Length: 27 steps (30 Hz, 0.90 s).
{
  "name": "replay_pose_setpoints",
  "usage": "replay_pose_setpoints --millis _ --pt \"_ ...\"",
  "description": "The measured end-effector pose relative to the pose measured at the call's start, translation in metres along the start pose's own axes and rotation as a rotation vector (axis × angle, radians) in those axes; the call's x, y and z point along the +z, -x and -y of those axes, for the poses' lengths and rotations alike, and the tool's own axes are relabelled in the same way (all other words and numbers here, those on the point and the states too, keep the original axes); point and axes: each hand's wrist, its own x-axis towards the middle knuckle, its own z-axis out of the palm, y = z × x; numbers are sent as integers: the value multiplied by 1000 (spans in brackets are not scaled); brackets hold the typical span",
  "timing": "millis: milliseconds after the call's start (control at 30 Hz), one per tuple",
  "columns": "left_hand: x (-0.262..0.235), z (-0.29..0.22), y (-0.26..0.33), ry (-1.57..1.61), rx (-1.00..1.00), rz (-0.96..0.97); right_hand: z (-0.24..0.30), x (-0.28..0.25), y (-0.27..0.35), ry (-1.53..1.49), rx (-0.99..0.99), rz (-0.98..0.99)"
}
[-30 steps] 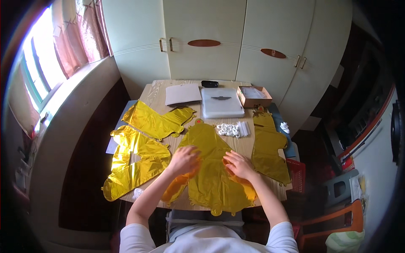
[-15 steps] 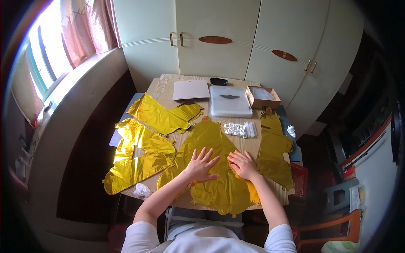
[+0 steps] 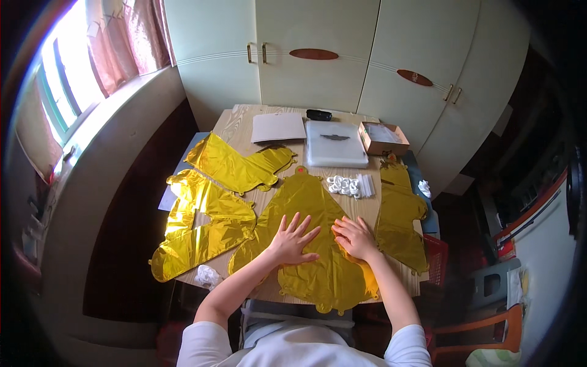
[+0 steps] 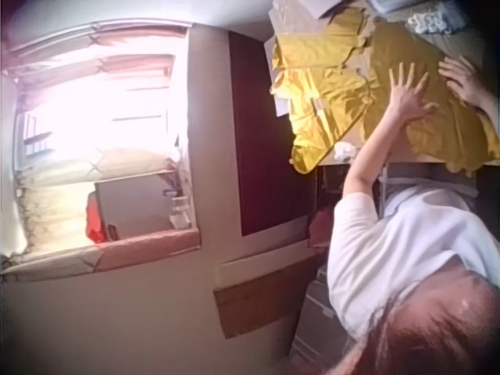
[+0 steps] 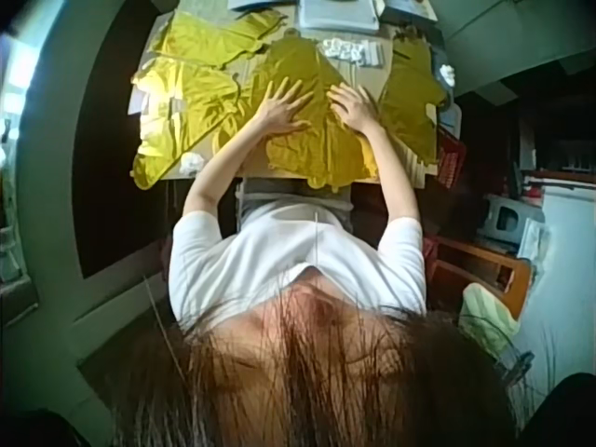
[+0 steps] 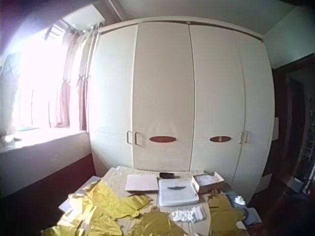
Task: Folding gold-colored foil decorations around cardboard inserts and organizing them on a table.
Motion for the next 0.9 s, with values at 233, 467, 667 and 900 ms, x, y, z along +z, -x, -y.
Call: replay_pose_setpoints --millis 233,467,667,900 --pt "2 1 0 -23 21 -24 -9 0 -17 104 190 -83" --pt "4 2 0 -17 24 -39 1 -23 -57 129 532 226" --pt "3 2 -1 -15 19 -19 0 -25 -67 61 608 339" --pt "4 3 0 -25 19 -14 7 -30 -52 -815 799 27"
